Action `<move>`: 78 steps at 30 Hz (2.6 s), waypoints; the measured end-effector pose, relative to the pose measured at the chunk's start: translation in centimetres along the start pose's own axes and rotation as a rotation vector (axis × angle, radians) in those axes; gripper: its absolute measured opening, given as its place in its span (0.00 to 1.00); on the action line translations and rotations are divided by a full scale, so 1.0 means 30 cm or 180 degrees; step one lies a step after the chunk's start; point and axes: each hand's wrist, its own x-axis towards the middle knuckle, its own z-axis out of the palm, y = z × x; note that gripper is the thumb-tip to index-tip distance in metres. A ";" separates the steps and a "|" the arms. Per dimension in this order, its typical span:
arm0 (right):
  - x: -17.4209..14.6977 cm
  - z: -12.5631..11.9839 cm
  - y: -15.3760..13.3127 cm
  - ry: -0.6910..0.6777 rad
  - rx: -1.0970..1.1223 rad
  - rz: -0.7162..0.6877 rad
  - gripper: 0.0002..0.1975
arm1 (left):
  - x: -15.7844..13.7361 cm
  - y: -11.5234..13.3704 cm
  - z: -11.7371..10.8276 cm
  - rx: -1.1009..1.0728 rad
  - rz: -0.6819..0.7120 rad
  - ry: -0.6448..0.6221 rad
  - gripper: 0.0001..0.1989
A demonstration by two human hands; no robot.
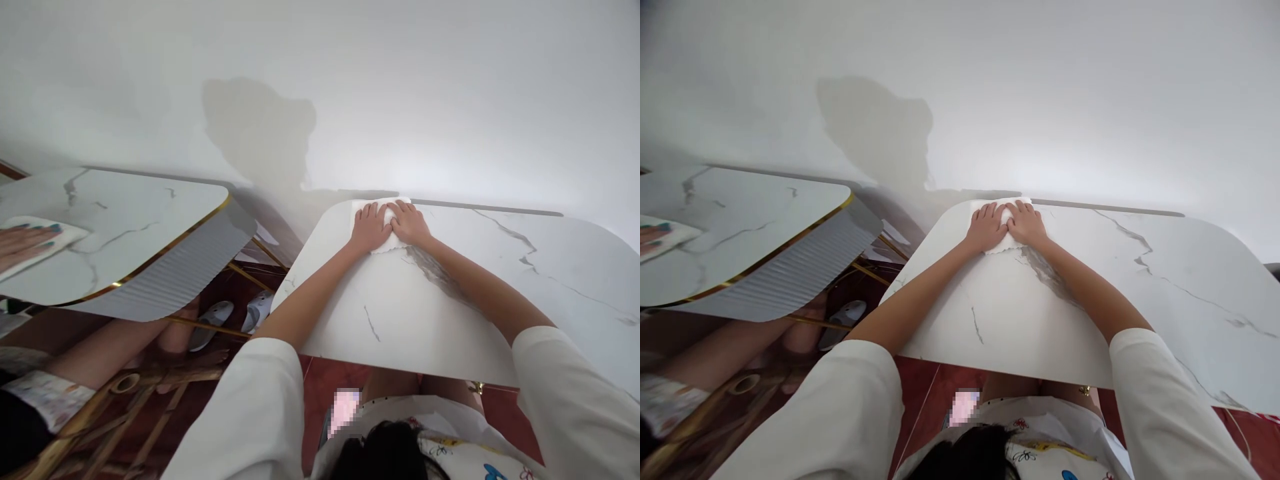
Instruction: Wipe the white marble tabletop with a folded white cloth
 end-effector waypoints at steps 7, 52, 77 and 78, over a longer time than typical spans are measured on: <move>0.100 0.024 0.056 0.0030 -0.0074 0.0042 0.25 | 0.112 -0.042 0.034 -0.0074 0.0094 0.0042 0.29; -0.491 -0.080 -0.211 -0.0123 -0.0499 -0.0218 0.26 | -0.500 0.163 -0.131 0.0241 0.0192 -0.0170 0.29; -0.603 -0.135 -0.095 -0.0180 -0.0640 0.0335 0.27 | -0.438 0.318 -0.127 0.0047 0.0676 -0.0534 0.31; -0.583 -0.133 -0.082 -0.0156 -0.0656 0.0363 0.27 | -0.411 0.316 -0.120 0.0033 0.0691 -0.0534 0.31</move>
